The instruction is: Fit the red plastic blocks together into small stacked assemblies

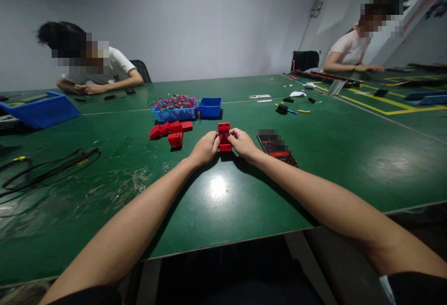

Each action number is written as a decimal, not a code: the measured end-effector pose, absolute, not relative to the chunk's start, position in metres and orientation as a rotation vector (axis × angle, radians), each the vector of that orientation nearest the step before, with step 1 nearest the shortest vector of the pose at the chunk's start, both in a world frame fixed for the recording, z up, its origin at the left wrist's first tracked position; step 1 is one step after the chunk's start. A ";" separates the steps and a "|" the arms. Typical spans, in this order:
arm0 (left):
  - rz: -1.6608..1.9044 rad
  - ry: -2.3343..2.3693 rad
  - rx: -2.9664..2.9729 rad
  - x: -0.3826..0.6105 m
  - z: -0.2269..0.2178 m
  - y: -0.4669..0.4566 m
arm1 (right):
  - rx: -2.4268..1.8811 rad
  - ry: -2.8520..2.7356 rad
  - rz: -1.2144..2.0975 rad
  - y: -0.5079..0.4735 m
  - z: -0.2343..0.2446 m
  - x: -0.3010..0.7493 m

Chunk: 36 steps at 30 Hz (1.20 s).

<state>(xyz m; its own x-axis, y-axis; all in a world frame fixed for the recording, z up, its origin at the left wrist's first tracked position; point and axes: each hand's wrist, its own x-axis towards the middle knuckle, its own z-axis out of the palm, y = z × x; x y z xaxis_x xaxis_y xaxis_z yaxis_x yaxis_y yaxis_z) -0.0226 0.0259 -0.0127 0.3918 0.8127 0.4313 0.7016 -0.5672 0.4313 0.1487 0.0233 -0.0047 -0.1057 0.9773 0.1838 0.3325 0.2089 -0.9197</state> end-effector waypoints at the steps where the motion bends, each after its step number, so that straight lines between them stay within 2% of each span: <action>1: 0.926 1.357 2.470 -0.023 -0.013 0.026 | -1.266 -1.604 0.923 0.023 -0.004 0.149; 36: 0.985 1.344 2.393 -0.021 -0.007 0.023 | -1.225 -1.644 0.863 0.024 -0.007 0.150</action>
